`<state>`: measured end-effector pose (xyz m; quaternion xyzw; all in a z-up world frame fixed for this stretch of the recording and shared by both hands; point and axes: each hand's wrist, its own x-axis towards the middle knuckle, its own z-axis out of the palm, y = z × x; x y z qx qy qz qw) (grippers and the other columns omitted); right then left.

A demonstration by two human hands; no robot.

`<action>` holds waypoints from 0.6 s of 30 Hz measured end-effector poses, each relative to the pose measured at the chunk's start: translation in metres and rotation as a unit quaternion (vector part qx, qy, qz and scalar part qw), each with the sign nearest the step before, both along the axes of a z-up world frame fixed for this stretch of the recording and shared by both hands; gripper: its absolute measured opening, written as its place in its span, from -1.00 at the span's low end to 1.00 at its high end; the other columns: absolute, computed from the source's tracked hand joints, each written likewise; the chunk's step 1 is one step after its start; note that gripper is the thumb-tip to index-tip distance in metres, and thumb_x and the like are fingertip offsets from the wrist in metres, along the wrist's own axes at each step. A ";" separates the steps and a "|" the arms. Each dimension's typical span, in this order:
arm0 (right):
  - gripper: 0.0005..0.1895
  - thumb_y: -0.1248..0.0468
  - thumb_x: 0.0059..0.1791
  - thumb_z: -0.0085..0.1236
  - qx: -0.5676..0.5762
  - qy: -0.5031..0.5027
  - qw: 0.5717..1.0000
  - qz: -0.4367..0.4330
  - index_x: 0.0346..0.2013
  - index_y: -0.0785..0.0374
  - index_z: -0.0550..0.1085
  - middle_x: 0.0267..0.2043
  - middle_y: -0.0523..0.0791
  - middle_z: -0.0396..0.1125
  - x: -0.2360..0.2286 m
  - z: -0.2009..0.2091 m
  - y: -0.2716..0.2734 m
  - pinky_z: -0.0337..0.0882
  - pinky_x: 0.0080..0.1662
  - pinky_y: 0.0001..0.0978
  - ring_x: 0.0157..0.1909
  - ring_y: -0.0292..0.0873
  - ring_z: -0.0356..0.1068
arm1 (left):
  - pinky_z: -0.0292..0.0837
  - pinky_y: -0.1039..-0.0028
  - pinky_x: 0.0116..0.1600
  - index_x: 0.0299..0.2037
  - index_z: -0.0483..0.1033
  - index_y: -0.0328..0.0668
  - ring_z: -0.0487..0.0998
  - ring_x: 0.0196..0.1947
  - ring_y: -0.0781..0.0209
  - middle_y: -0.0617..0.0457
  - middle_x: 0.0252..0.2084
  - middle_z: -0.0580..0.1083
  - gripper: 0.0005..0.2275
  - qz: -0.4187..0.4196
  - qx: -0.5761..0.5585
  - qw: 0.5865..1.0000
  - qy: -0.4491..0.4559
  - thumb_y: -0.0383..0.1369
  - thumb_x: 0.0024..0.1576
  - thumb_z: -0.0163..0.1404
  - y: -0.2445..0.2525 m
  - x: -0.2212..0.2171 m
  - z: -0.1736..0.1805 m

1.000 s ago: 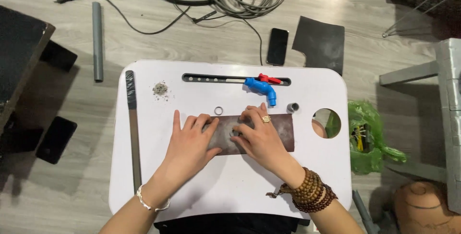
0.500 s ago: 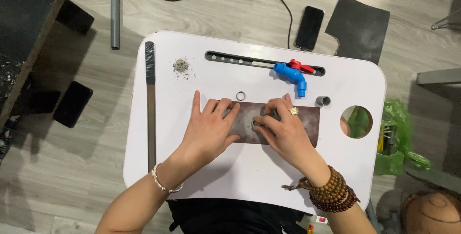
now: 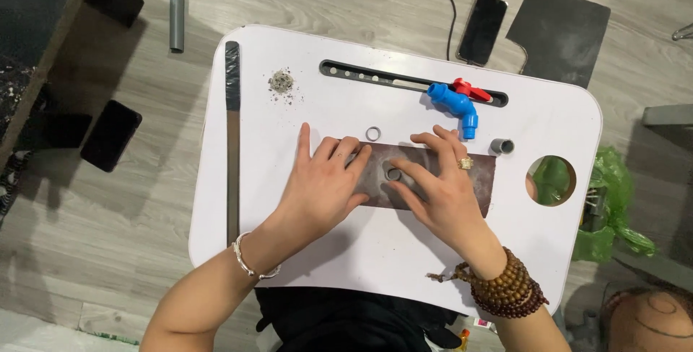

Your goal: Sanding a small metal ring on a piece of sandpaper and using a metal rod to clear debris or adjust the ring.

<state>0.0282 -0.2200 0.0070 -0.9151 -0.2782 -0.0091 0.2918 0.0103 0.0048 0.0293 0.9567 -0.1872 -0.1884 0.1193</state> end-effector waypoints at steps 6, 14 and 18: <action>-0.85 0.23 -0.02 0.36 -0.006 0.045 0.999 0.011 -0.14 0.04 0.66 0.14 -0.04 0.27 0.003 -0.009 -0.004 -0.01 0.49 0.32 0.47 0.34 0.11 | -0.25 -0.55 0.43 0.36 0.37 -0.24 0.37 0.21 -0.06 -0.09 0.23 0.31 -0.37 -0.004 0.004 1.000 0.022 -0.10 0.13 0.22 0.000 0.002 0.002; -0.77 0.15 -0.04 0.43 0.009 0.025 0.999 -0.035 -0.44 0.16 0.54 -0.04 -0.09 0.22 -0.003 -0.027 0.001 -0.10 0.51 0.38 0.37 0.28 0.23 | -0.26 -0.55 0.43 0.36 0.38 -0.23 0.38 0.23 -0.08 -0.12 0.24 0.33 -0.39 0.002 -0.002 0.999 0.037 -0.14 0.14 0.23 0.001 0.006 0.011; -0.69 0.14 -0.05 0.42 -0.018 -0.053 0.997 -0.048 -0.55 0.15 0.46 -0.02 -0.06 0.21 -0.011 -0.022 0.010 -0.06 0.50 0.41 0.36 0.28 0.21 | -0.28 -0.55 0.43 0.36 0.38 -0.25 0.38 0.23 -0.10 -0.13 0.24 0.32 -0.38 0.004 -0.005 0.999 0.040 -0.14 0.13 0.24 0.000 0.005 0.009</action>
